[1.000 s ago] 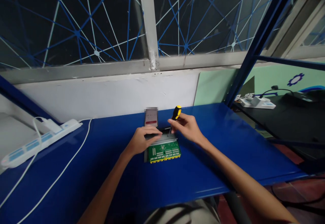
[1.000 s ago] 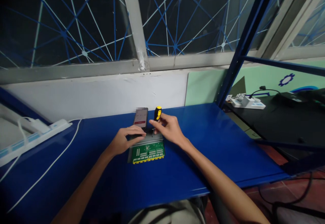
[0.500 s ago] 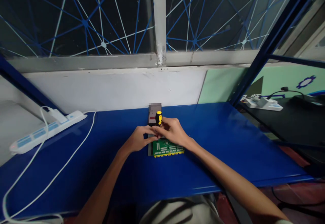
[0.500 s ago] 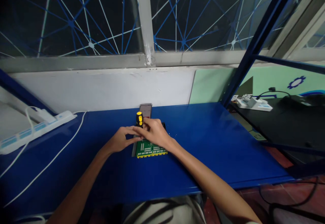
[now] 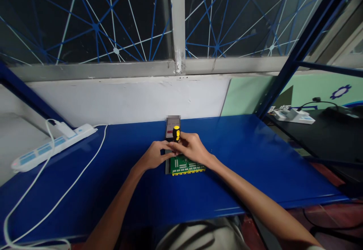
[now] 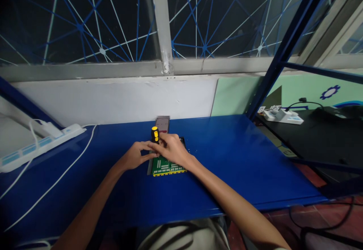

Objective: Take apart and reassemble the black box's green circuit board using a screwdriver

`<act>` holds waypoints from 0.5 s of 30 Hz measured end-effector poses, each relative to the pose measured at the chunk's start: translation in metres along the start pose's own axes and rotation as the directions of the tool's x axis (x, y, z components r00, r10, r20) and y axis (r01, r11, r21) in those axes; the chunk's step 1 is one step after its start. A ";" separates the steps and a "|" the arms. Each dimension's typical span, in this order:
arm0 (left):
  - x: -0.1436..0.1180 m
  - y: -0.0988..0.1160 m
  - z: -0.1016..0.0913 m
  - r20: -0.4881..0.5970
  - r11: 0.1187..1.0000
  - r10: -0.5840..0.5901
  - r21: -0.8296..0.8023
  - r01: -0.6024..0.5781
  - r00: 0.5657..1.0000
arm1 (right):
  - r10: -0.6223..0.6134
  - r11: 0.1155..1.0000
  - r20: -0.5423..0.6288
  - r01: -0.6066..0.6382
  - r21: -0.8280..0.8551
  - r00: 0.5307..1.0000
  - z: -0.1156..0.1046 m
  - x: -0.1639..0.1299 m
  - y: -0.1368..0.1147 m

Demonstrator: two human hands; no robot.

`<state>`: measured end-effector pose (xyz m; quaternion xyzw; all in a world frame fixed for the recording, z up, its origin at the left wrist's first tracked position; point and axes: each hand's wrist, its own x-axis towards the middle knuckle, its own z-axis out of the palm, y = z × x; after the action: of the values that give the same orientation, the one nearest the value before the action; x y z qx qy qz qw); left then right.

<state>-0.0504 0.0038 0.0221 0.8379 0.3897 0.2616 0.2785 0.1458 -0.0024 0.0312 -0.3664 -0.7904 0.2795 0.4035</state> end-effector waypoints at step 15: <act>0.000 -0.005 0.000 0.004 1.000 0.015 0.024 -0.015 1.000 | -0.027 1.000 -0.012 0.027 -0.008 1.000 0.001 0.000 -0.002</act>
<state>-0.0532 0.0066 0.0186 0.8447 0.3861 0.2573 0.2670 0.1436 -0.0036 0.0324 -0.3590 -0.7940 0.2688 0.4104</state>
